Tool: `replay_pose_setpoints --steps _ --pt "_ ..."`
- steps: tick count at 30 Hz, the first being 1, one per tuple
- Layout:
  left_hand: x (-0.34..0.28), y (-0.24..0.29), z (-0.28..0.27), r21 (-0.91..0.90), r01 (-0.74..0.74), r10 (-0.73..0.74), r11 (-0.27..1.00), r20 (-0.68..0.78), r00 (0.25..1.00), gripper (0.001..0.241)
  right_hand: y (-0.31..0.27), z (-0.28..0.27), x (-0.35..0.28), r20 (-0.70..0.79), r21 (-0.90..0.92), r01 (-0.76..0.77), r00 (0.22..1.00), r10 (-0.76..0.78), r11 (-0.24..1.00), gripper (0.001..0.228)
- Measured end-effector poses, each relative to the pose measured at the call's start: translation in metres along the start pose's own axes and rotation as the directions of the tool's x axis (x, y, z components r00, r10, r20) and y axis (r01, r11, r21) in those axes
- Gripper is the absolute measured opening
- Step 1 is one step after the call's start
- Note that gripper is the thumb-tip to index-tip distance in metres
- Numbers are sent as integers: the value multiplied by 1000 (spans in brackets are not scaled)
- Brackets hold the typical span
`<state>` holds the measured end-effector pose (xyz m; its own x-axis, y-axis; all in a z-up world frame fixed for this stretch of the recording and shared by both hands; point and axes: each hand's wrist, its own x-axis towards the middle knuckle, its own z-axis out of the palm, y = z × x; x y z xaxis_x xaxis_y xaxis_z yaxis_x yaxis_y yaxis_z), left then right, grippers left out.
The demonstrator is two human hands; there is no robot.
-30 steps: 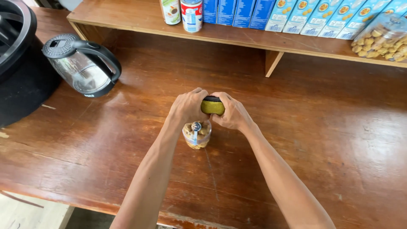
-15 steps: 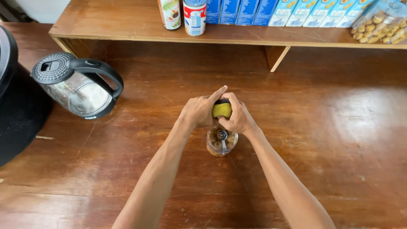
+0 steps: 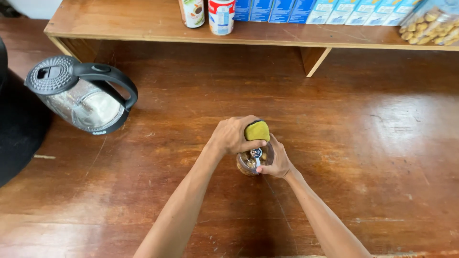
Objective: Wiping a plastic jar of snacks with a cleaning cloth at a coffee shop counter.
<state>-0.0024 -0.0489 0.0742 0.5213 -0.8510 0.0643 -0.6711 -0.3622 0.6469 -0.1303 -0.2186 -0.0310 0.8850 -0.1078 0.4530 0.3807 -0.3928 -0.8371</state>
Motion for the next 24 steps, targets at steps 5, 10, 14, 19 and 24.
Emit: replay_pose_setpoints --steps 5,10,14,19,24 --pt "7 -11 35 110 -50 62 993 -110 992 65 12 5 -5 -23 78 3 1000 -2 997 92" --pt "-9 5 57 312 -166 231 936 -187 955 58 80 9 -27 -25 289 -17 999 25 957 82" --pt "-12 16 61 325 -237 302 916 -165 939 62 83 4 -23 -7 303 -27 999 31 953 87" --pt "3 0 57 428 -71 198 901 -262 945 54 80 4 -20 5 307 -36 999 36 951 92" --pt "-8 20 74 340 -230 322 912 -246 914 56 72 9 -16 -6 279 -32 999 36 960 90"
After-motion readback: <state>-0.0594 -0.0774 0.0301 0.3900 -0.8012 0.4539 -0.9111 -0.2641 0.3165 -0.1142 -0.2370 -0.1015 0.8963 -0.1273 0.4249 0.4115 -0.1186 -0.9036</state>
